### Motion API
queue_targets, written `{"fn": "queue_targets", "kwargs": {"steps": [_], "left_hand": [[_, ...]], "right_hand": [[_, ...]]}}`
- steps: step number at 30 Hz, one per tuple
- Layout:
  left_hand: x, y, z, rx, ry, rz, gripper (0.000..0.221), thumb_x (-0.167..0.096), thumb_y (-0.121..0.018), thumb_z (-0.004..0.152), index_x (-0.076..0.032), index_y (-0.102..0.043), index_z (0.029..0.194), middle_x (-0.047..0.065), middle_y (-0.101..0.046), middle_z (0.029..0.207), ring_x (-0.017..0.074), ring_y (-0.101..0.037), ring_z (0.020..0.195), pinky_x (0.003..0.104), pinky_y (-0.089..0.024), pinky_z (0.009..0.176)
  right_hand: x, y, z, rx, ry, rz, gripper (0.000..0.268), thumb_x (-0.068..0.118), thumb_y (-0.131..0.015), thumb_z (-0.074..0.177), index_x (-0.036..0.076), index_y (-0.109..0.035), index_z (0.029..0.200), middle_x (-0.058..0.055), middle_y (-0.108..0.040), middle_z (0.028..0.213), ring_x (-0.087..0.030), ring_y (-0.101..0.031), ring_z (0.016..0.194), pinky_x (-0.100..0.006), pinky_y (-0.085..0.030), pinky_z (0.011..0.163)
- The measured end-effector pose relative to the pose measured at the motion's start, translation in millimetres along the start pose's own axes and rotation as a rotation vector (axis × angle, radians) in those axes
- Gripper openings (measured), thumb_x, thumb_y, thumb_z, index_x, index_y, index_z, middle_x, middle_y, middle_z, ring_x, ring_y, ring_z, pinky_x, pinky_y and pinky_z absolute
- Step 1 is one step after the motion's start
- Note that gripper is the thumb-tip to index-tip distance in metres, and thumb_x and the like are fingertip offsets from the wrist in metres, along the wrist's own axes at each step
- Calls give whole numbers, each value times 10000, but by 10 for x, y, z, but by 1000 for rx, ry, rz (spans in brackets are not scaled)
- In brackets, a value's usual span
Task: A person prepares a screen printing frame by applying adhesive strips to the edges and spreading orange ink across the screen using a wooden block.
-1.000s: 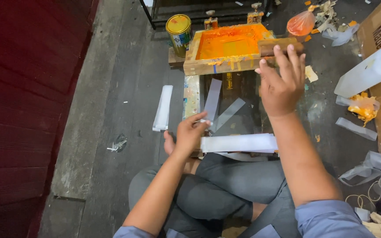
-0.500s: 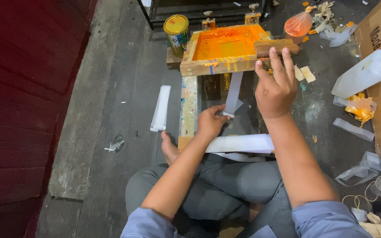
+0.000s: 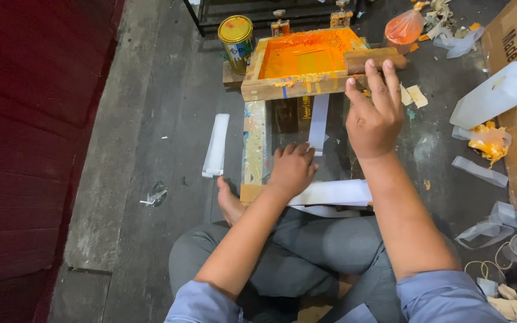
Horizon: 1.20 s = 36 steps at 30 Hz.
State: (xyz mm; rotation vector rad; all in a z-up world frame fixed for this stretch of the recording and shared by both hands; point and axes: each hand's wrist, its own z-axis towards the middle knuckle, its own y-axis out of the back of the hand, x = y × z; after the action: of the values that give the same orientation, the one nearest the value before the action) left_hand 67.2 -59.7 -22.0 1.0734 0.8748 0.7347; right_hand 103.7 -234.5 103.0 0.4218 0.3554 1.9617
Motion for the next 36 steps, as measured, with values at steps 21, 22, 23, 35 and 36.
{"fn": "queue_targets", "kwargs": {"steps": [21,22,23,35,36], "left_hand": [[-17,147,-80,34,110,-38,414,-299,-593,926,-69,-692,1257,133,-622,1370,349,-552,1284,535,-384,1056],[-18,137,-89,35,110,-38,414,-299,-593,926,-69,-692,1257,133,-622,1370,349,-552,1284,535,-384,1056],[-20,128,-98,20,111,-37,407,-298,-601,919,-66,-701,1239,127,-634,1354,353,-558,1285,532,-384,1061],[-36,186,-142,42,165,-73,409,-302,-608,917,-82,-691,1251,76,-660,1359,340,-568,1297,557,-364,1090],[-37,186,-141,34,168,-80,392,-297,-613,916,-82,-703,1231,68,-674,1338,333,-573,1290,558,-363,1094]], "right_hand": [[-10,7,31,-9,7,-25,153,-68,-819,925,45,-870,1013,-153,-686,1374,-378,-582,1327,-463,-550,1079],[-16,5,34,-10,7,-25,153,-68,-819,925,45,-870,1013,-153,-686,1374,-378,-582,1327,-463,-550,1079],[-20,4,38,-14,8,-20,144,-65,-828,925,46,-870,1008,-152,-691,1368,-376,-583,1326,-462,-547,1084],[-29,0,60,-8,15,-24,166,-60,-808,939,53,-874,1042,-156,-683,1381,-380,-574,1338,-454,-559,1073],[-32,-1,56,-3,16,-25,184,-71,-806,928,58,-876,1039,-156,-680,1388,-377,-567,1346,-451,-549,1087]]}}
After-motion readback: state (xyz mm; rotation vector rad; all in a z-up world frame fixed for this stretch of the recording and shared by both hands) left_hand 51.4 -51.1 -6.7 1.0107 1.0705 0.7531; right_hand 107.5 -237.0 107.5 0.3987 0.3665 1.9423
